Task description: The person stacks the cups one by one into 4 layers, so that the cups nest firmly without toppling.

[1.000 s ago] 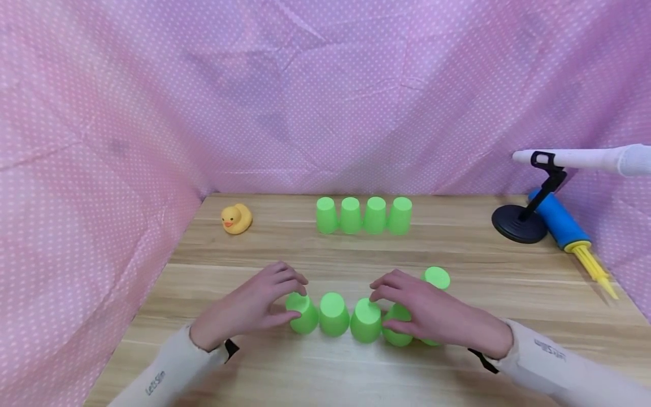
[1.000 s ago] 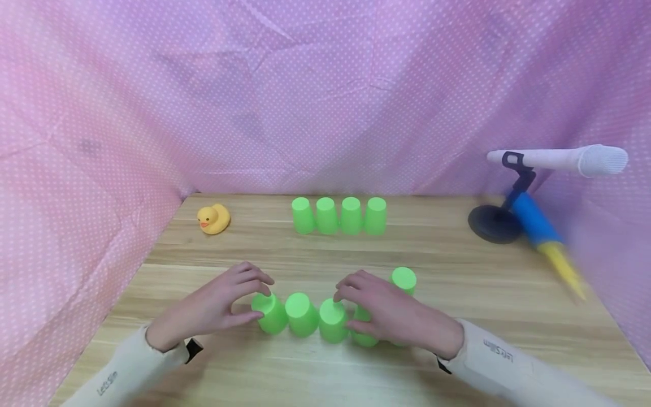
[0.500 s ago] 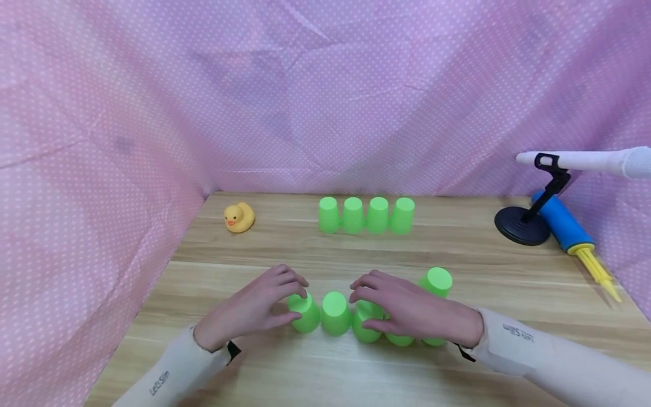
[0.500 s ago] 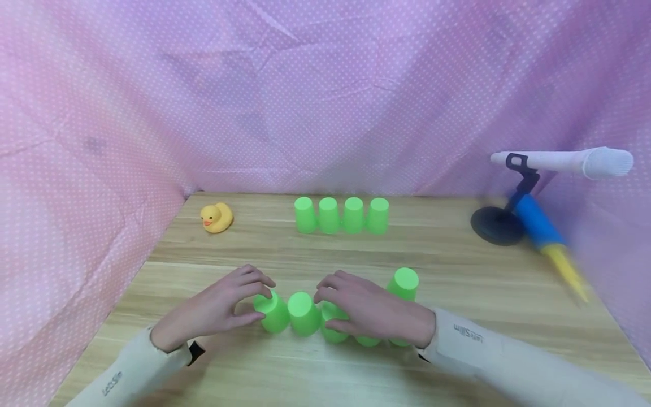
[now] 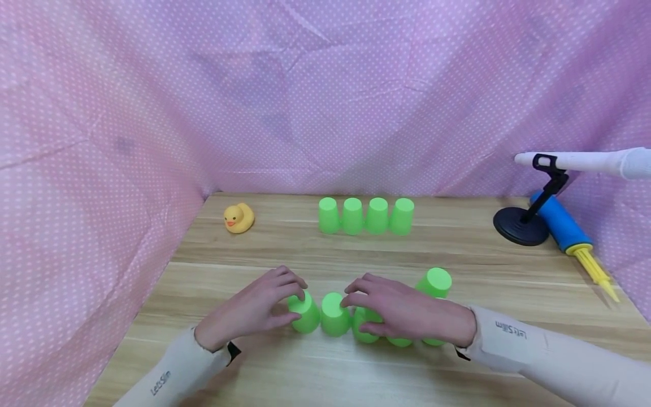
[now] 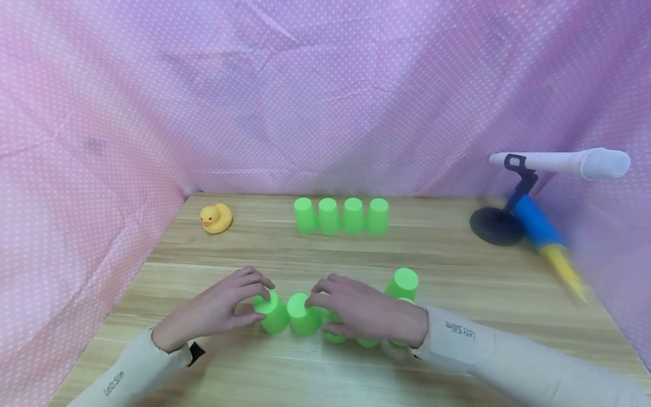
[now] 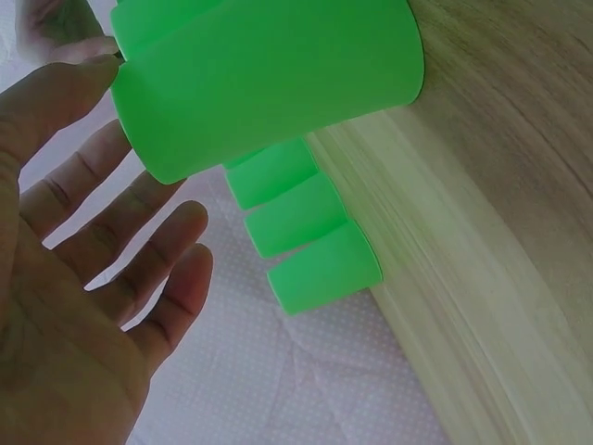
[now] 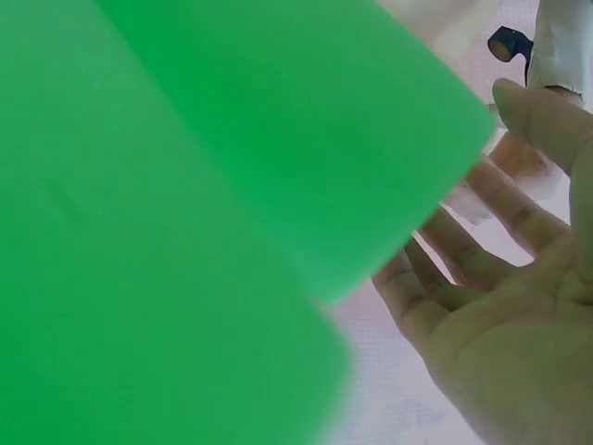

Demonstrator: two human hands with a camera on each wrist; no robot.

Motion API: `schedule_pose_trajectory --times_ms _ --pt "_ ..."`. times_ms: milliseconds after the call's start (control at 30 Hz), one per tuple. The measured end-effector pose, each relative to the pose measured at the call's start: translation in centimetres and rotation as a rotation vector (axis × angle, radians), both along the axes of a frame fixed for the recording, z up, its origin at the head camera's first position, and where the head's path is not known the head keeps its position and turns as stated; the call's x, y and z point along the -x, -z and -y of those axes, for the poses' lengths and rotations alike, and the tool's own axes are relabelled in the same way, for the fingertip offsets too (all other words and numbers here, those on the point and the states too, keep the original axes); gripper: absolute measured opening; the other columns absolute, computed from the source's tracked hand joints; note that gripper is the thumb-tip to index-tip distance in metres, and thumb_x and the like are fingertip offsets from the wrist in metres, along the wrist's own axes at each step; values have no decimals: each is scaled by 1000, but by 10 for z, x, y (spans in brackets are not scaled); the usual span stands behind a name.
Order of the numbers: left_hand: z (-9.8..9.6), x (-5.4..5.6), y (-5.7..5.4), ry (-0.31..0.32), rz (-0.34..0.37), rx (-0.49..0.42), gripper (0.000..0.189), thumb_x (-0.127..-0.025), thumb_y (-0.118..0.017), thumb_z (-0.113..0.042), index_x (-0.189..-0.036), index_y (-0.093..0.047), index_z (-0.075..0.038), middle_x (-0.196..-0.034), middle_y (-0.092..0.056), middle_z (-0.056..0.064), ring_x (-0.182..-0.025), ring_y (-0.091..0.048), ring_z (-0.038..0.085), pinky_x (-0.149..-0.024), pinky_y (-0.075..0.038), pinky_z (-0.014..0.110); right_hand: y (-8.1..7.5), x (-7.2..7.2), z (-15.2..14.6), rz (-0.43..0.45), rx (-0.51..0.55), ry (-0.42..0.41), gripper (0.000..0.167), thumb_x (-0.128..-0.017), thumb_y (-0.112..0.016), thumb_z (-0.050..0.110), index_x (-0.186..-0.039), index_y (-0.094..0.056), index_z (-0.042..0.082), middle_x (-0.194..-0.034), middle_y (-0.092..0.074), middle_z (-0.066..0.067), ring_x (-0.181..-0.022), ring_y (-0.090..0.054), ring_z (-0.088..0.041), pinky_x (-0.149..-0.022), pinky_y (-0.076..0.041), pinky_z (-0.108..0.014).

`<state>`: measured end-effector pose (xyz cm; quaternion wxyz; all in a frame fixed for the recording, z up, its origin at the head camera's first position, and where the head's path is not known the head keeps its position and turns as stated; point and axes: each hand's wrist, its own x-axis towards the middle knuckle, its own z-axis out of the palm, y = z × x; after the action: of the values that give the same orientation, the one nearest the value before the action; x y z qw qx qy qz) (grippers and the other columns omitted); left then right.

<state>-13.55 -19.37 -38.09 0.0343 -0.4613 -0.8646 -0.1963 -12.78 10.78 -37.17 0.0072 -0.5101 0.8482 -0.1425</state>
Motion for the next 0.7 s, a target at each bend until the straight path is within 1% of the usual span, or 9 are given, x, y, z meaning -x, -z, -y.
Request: schedule_pose_trajectory --times_ms 267,367,500,567,700 --pt "2 -1 0 -30 36 19 24 -79 -76 -27 -95 -61 -19 -113 -59 -7 -106 -49 11 -87 -44 32 -5 -3 0 -33 -19 -11 46 -80 -76 32 -120 -57 19 -123 -54 -1 -110 -51 -15 -89 -45 -30" --pt "2 -1 1 -29 37 15 23 -79 -76 -27 -96 -61 -20 -113 -59 -8 -106 -49 11 -87 -44 32 -8 -3 3 -38 -27 -19 46 -80 -75 32 -120 -57 19 -124 -53 0 -111 -51 -15 -90 -45 -30" --pt "2 -2 2 -27 44 7 23 -79 -76 -26 -96 -61 -20 -113 -59 -8 -105 -48 10 -86 -44 31 -12 -2 10 -22 -61 -30 46 -82 -74 34 -121 -57 19 -125 -53 1 -113 -50 -15 -92 -43 -29" --pt "2 -2 2 -26 48 2 23 -79 -76 -26 -96 -61 -20 -113 -59 -8 -105 -48 10 -86 -44 30 -12 -2 14 -12 -81 -28 45 -82 -74 34 -120 -57 18 -125 -53 0 -113 -50 -16 -93 -43 -29" --pt "3 -2 3 -20 47 -10 23 -80 -76 -25 -96 -60 -19 -112 -59 -8 -105 -48 10 -85 -44 30 -10 -1 21 -32 -106 -22 43 -81 -74 34 -117 -60 16 -124 -54 -2 -111 -51 -17 -92 -43 -28"
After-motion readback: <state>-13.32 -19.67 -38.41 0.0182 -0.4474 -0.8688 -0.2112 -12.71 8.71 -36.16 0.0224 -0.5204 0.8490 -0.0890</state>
